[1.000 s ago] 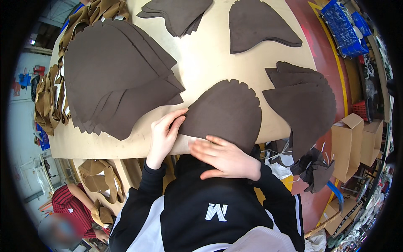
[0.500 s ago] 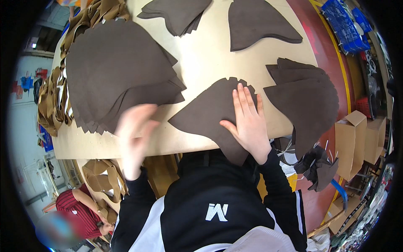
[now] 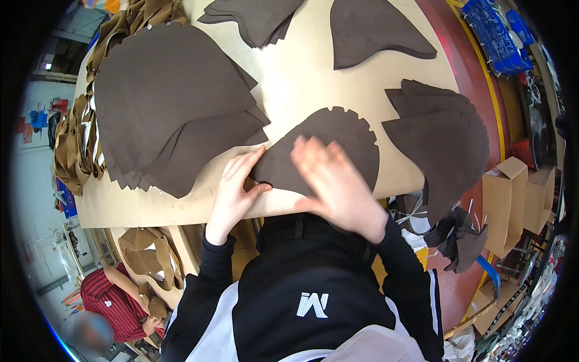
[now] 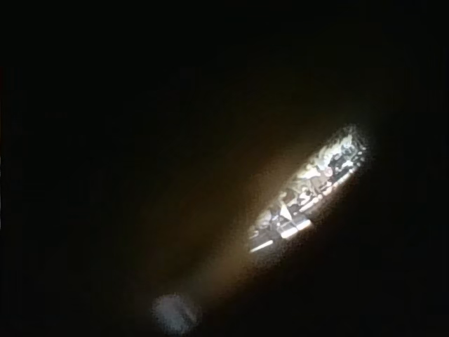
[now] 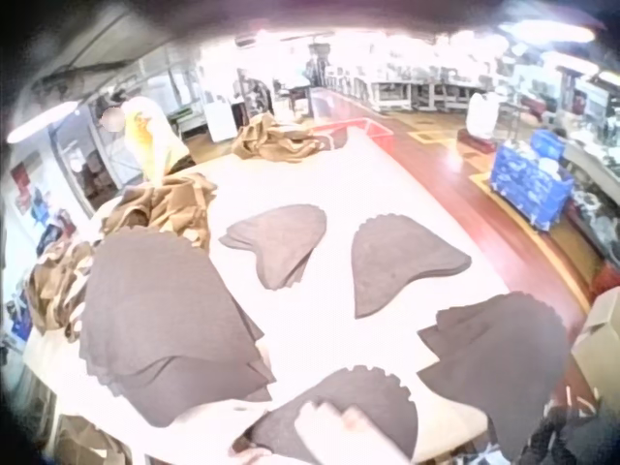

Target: The person sorts and stacks dark brown fabric pieces on a table, aligning edges and smoothing surfaces. They occasionally measure a piece with a tape measure and mark it with a pen before stacking it with others.

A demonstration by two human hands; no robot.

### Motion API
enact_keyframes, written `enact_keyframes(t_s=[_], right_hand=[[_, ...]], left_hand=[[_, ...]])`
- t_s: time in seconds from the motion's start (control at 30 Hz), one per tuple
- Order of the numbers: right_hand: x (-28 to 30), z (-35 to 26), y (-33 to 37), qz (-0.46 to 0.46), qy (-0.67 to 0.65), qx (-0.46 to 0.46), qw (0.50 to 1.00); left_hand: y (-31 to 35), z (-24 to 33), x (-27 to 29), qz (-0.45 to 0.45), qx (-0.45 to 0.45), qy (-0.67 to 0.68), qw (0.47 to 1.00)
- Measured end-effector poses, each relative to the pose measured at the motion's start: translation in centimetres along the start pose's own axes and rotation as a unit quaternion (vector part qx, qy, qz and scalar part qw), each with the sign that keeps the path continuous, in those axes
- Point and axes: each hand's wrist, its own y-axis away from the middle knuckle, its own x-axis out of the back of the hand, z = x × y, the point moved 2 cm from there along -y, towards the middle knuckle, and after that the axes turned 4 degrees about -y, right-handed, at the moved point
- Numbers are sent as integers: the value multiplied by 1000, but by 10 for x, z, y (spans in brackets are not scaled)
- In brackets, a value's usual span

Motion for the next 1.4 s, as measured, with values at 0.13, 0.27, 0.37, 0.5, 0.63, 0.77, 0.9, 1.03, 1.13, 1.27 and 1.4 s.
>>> enact_keyframes(t_s=[0.13,0.27,0.37,0.5,0.63,0.77,0.9,1.03,1.13,1.27,1.4], right_hand=[[7,47,-8,70,157,-102,980],[-24,7,3,-33,24,2,999],[-37,-20,14,-59,-7,52,997],[-32,-21,28,-107,-100,113,983],[16,-2,44,-6,-181,98,979],[84,44,95,305,85,-133,939],[95,73,154,464,164,-420,762],[66,84,194,483,73,-508,710],[62,73,198,506,-10,-528,682],[72,44,191,553,-149,-450,685],[83,5,168,454,-109,-292,835]], left_hand=[[-3,2,-4,9,18,24,1000],[-2,2,-5,-18,88,40,995],[0,-7,-4,-17,136,70,988],[2,2,6,17,154,192,969],[14,-11,50,266,130,217,930],[35,-33,125,504,53,151,849],[20,-15,139,549,112,-208,802],[3,19,103,586,113,-77,799],[-11,39,60,467,47,10,883],[-26,41,-3,196,1,198,960],[-42,72,-43,11,-23,253,967]])
